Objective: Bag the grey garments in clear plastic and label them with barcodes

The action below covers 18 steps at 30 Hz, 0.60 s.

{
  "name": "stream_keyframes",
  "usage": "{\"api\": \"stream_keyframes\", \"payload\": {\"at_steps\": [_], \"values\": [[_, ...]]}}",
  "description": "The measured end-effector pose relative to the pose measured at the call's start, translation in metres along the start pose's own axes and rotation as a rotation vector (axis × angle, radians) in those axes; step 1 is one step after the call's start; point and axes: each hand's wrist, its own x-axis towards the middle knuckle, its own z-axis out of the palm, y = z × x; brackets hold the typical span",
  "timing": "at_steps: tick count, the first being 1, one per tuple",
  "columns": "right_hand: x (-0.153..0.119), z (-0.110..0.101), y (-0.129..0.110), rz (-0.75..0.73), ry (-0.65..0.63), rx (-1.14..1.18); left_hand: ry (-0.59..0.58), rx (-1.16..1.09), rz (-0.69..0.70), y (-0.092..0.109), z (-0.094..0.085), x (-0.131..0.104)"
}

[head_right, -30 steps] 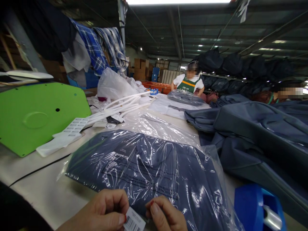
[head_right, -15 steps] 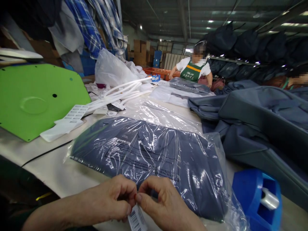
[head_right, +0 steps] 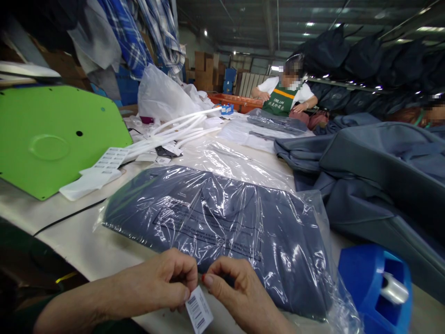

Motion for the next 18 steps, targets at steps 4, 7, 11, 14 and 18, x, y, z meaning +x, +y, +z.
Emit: {"api": "stream_keyframes", "payload": {"at_steps": [4, 7, 11, 14, 18], "values": [[-0.002, 0.0, 0.003, 0.0, 0.008, -0.01, 0.009, -0.002, -0.013, 0.001, 0.001, -0.001], [-0.002, 0.0, 0.004, 0.002, 0.019, -0.011, 0.012, -0.008, -0.029, 0.0, 0.001, -0.001], [-0.004, -0.001, 0.006, 0.005, 0.014, -0.011, 0.014, -0.039, -0.022, -0.006, 0.001, 0.0], [-0.007, -0.002, 0.011, -0.004, 0.026, 0.016, 0.026, -0.069, -0.009, -0.01, 0.001, 0.003], [-0.008, -0.001, 0.019, 0.027, 0.119, 0.145, 0.155, -0.098, 0.045, -0.011, 0.0, 0.009]]}}
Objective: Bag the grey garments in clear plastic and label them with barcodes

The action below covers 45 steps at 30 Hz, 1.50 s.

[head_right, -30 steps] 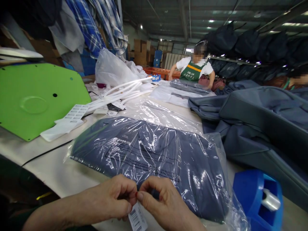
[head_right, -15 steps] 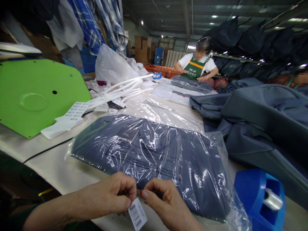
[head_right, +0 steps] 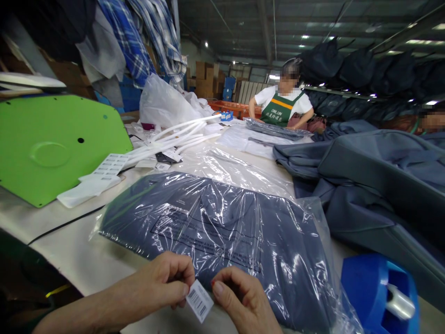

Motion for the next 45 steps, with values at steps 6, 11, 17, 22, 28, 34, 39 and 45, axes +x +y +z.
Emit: {"api": "stream_keyframes", "payload": {"at_steps": [6, 11, 17, 22, 28, 34, 39, 45], "values": [[0.018, 0.0, -0.002, 0.084, 0.176, 0.205, 0.236, -0.093, 0.123, 0.009, -0.008, 0.019], [0.044, -0.001, -0.007, 0.042, 0.206, 0.249, 0.29, -0.083, 0.173, 0.009, -0.014, 0.035], [0.075, -0.005, -0.028, 0.042, 0.261, 0.328, 0.346, 0.007, 0.274, 0.027, -0.024, 0.062], [0.1, -0.013, -0.044, -0.034, 0.392, 0.206, 0.425, 0.224, 0.294, 0.044, -0.04, 0.092], [0.118, -0.016, -0.03, 0.035, 0.43, 0.055, 0.486, 0.483, 0.213, 0.038, -0.043, 0.113], [0.127, -0.016, -0.017, 0.17, 0.428, -0.066, 0.514, 0.7, 0.12, 0.032, -0.037, 0.119], [0.129, -0.014, -0.014, 0.183, 0.426, -0.12, 0.5, 0.769, 0.092, 0.031, -0.037, 0.12], [0.134, -0.016, -0.011, 0.185, 0.423, -0.159, 0.492, 0.781, 0.072, 0.032, -0.041, 0.124]]}}
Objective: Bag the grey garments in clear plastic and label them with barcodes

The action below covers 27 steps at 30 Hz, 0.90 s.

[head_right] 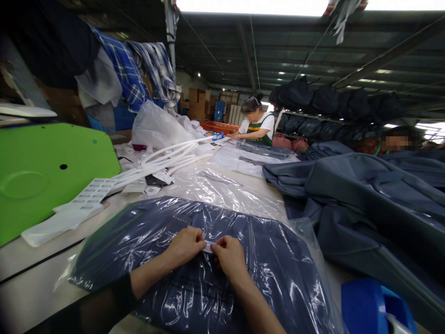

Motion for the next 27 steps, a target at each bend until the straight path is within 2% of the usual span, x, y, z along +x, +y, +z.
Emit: {"api": "stream_keyframes", "payload": {"at_steps": [7, 12, 27], "values": [[0.003, -0.007, -0.002, -0.068, 0.012, -0.066, -0.038, -0.022, 0.009, 0.004, -0.009, 0.006], [-0.003, -0.006, 0.002, -0.084, 0.021, -0.171, -0.063, -0.026, 0.003, 0.002, -0.004, 0.001], [-0.009, 0.003, -0.006, -0.19, 0.093, -0.552, 0.009, 0.107, 0.057, -0.001, 0.005, -0.008]]}}
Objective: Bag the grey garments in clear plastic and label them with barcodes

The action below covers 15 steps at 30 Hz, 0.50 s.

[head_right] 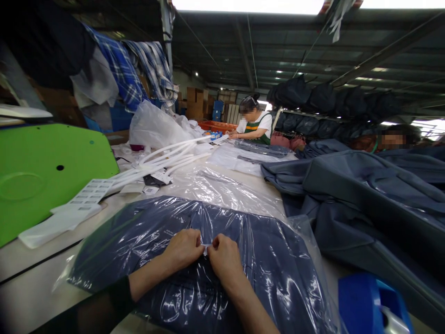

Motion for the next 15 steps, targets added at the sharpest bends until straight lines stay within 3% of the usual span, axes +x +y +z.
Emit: {"api": "stream_keyframes", "payload": {"at_steps": [12, 15], "values": [[-0.015, -0.003, -0.002, 0.051, 0.024, -0.297, 0.06, 0.03, 0.036, -0.008, 0.01, -0.004], [-0.023, 0.01, 0.01, -0.241, 0.195, -0.298, 0.089, 0.036, 0.113, -0.01, 0.013, -0.01]]}}
